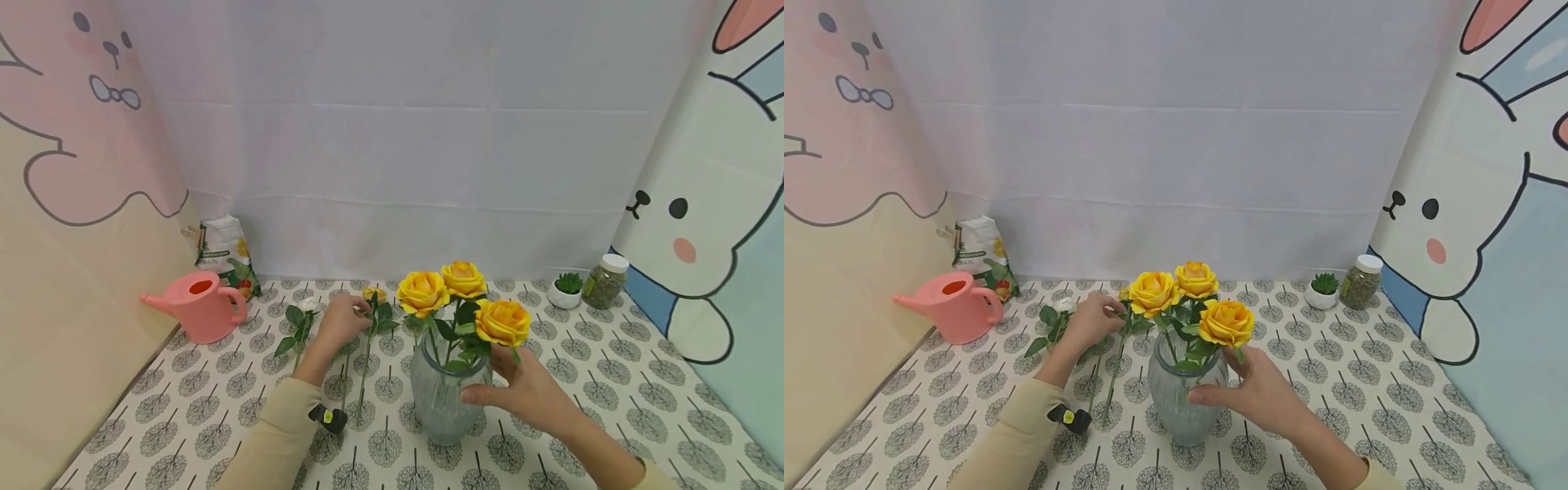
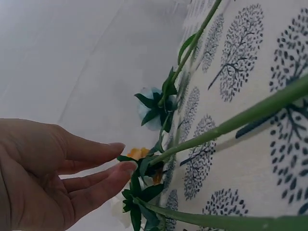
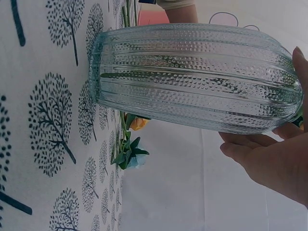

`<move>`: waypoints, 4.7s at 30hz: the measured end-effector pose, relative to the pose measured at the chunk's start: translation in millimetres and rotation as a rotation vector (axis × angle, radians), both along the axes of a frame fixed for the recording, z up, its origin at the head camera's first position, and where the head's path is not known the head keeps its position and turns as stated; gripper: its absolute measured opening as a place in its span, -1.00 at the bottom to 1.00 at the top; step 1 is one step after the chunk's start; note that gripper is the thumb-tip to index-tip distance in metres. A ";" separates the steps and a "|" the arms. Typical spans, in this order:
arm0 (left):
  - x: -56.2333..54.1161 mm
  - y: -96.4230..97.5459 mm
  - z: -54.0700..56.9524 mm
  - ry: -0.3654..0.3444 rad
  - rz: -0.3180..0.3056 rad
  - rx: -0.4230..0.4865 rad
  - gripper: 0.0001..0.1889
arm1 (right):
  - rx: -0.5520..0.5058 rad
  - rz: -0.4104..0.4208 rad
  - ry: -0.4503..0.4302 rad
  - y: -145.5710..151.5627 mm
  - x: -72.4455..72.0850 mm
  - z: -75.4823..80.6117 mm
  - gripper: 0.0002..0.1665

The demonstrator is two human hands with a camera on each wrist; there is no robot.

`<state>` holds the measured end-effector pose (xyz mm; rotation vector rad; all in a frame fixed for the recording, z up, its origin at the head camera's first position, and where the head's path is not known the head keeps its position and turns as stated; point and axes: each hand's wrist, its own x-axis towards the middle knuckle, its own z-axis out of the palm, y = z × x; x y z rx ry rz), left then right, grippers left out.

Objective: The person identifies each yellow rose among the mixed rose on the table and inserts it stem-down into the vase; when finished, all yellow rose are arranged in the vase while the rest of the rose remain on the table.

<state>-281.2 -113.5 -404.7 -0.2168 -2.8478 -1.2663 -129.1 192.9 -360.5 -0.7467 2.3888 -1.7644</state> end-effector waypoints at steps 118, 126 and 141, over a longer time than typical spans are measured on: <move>127.2 -31.3 156.2 0.331 -0.455 2.052 -0.75 | -0.016 0.019 0.077 -0.5 -2.1 -1.3 -0.10; 132.3 -18.5 152.0 0.371 -0.565 1.960 -0.80 | -0.010 0.012 0.071 -0.3 -2.1 -1.3 -0.10; 132.7 19.9 131.4 0.404 -0.447 1.549 -0.83 | -0.003 0.010 0.062 -0.4 -3.0 -0.9 -0.12</move>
